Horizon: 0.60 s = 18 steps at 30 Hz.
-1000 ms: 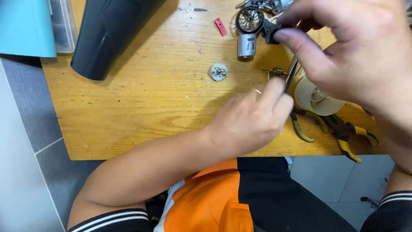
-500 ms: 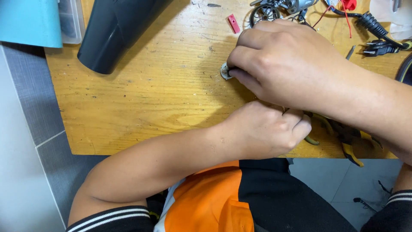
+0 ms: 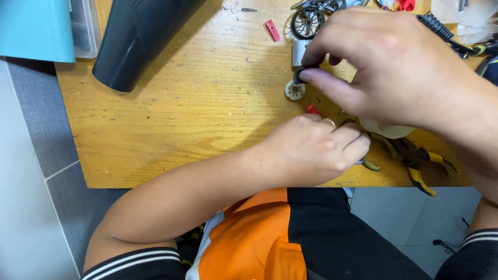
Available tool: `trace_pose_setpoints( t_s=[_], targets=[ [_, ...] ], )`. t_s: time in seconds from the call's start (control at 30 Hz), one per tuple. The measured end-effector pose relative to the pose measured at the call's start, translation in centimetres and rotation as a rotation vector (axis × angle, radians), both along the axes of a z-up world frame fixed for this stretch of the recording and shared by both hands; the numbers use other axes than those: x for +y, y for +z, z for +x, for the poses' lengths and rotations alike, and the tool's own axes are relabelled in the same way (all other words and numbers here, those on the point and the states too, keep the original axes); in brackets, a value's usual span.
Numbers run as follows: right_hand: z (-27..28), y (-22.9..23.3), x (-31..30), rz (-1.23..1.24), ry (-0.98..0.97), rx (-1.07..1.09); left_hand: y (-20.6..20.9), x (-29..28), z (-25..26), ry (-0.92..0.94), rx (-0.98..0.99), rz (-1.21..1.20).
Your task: Disassembling and inspecting the internal components of a small electric motor on a workbench using pliers and a cloth.
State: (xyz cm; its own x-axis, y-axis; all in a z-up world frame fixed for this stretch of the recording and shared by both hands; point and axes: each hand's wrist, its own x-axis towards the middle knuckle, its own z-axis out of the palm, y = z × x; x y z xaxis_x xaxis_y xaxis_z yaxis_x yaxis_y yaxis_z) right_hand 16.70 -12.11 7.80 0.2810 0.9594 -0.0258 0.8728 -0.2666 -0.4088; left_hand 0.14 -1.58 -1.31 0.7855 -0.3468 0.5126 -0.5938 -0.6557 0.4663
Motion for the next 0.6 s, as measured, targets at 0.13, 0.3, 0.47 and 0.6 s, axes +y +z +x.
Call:
trace_pose_setpoints(
  t_s=[0.13, 0.3, 0.47, 0.6],
  targets=[
    [0.5, 0.4, -1.9, -0.018, -0.196, 0.146, 0.1, 0.2, 0.1, -0.043, 0.036, 0.037],
    [0.6, 0.8, -4.7, 0.060, -0.286, 0.165, 1.1, 1.4, 1.4, -0.148, 0.402, -0.185],
    [-1.1, 1.7, -9.3, 0.170, -0.396, 0.005, 1.7, 4.9, 3.2, -0.177, 0.964, -1.045],
    [-3.0, 2.3, -9.7, 0.224, -0.440, 0.089, 1.2, 5.3, 3.6, -0.307, 1.115, -1.393]
  ],
)
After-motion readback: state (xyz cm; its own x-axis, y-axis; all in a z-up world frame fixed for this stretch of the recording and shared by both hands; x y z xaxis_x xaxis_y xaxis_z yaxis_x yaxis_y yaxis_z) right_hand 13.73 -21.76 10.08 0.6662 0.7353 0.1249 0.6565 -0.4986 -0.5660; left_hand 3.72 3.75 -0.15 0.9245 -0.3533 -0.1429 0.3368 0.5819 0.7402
